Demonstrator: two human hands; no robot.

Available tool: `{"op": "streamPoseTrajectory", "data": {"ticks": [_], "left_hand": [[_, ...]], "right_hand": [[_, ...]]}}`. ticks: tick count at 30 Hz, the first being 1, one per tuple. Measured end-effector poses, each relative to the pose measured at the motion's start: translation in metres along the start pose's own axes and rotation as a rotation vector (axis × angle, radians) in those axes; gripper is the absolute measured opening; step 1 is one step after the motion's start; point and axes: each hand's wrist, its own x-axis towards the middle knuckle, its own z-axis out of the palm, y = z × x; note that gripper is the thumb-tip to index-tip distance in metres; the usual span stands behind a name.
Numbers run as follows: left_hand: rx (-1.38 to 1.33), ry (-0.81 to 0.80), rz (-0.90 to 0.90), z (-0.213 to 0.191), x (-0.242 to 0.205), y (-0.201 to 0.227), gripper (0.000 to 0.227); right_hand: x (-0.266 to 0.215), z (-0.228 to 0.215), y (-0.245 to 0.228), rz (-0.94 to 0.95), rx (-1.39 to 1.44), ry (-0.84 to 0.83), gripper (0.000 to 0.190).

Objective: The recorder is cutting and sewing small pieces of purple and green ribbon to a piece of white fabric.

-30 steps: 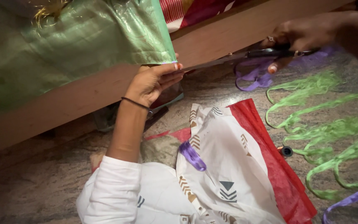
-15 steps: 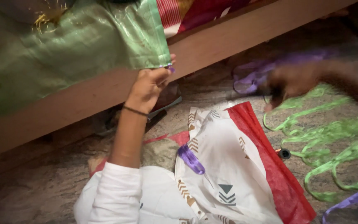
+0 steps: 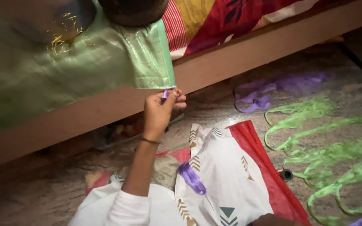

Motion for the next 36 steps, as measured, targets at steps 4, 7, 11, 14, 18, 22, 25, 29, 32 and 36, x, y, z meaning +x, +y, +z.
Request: {"op": "streamPoseTrajectory", "data": {"ticks": [4,7,11,14,18,22,25,29,32,36], "left_hand": [[0.045,0.028,0.075,0.008,-0.014,-0.001,0.023],[0.021,0.045,0.117,0.013,-0.018,0.001,0.023],[-0.034,0.021,0.089,0.015,-0.019,0.003,0.023],[-0.043,-0.023,0.083,0.01,-0.019,-0.003,0.023],[-0.077,-0.083,0.084,0.001,-0.015,-0.016,0.023],[0.799,0.017,0.001,0.009,-0.037,0.062,0.022],[1.182,0.293,0.593,0.026,-0.038,0.117,0.012],[1.042,-0.175,0.868,0.046,-0.014,0.145,0.017],[1.237,-0.496,0.854,0.044,0.013,0.138,0.02],[1.623,-0.706,0.691,0.036,0.028,0.135,0.023]], "right_hand": [[0.025,-0.027,-0.04,-0.042,-0.253,0.103,0.031],[0.032,-0.126,-0.104,-0.057,-0.3,0.587,0.013],[0.013,-0.248,-0.182,-0.492,0.102,1.567,0.018],[0.032,-0.289,-0.182,-0.654,0.734,1.212,0.02],[0.035,-0.3,-0.202,-0.669,1.182,0.735,0.019],[0.049,-0.288,-0.197,-0.549,1.042,0.954,0.022],[0.055,-0.283,-0.194,-0.662,0.834,1.163,0.021],[0.086,-0.264,-0.162,-0.607,0.922,1.294,0.019],[0.088,-0.259,-0.166,-0.587,0.921,1.357,0.019],[0.079,-0.26,-0.179,-0.658,0.772,1.463,0.021]]}}
